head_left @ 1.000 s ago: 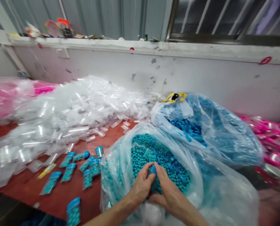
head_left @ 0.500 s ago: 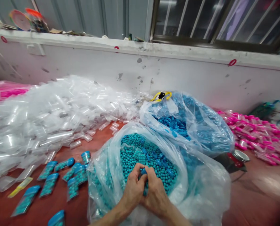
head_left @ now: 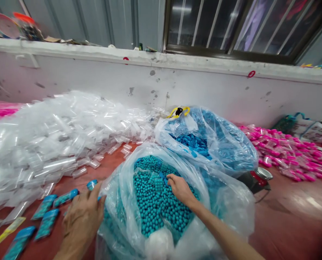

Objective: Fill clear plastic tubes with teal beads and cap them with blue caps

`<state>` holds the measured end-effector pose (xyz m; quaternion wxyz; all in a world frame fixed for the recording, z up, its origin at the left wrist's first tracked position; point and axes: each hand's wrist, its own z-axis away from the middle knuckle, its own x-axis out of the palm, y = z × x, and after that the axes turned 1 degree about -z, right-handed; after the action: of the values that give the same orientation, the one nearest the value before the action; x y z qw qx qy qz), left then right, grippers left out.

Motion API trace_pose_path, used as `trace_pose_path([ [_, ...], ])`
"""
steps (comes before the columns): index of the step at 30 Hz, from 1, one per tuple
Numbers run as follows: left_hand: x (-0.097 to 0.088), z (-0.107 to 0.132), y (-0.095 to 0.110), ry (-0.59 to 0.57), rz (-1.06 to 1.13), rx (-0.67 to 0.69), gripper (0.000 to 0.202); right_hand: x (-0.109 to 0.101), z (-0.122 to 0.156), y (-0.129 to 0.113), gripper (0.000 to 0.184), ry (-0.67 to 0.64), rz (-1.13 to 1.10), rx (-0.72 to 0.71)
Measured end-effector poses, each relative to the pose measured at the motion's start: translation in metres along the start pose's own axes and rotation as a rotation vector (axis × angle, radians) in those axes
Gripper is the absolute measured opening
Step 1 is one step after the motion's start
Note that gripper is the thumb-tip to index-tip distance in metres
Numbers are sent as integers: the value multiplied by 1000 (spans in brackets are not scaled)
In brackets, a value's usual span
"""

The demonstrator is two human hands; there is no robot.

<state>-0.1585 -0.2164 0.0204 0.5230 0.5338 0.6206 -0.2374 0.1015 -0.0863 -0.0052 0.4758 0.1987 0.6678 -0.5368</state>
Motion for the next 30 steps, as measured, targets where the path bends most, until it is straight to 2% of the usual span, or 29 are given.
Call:
trace_pose_path([
  [1,1,-1,8,4,22,12,37,2,-12,2,35,5,92,21],
  [2,4,-3,21,-47,92,23,37,5,-23,4,35,-2,152,37],
  [5,29,-10,73,-407,363,43,36,21,-45,7,29,-51,236,56],
  [6,41,-14,89,-475,377,34,36,26,-49,8,27,-66,259,57],
  [8,65,-21,116,-539,331,-15,35,34,-48,12,22,-80,304,49],
  [10,85,-24,130,-546,310,-38,36,38,-41,16,21,-71,344,26],
  [13,105,-20,137,-510,300,-63,35,45,-23,18,26,-45,392,-29],
  [19,123,-19,131,-496,402,-5,25,54,1,21,32,-24,413,-135],
  [24,133,-29,122,-541,575,73,20,52,6,28,22,-14,377,-186],
  [30,133,-25,116,-524,789,112,12,45,12,20,24,44,363,-168],
])
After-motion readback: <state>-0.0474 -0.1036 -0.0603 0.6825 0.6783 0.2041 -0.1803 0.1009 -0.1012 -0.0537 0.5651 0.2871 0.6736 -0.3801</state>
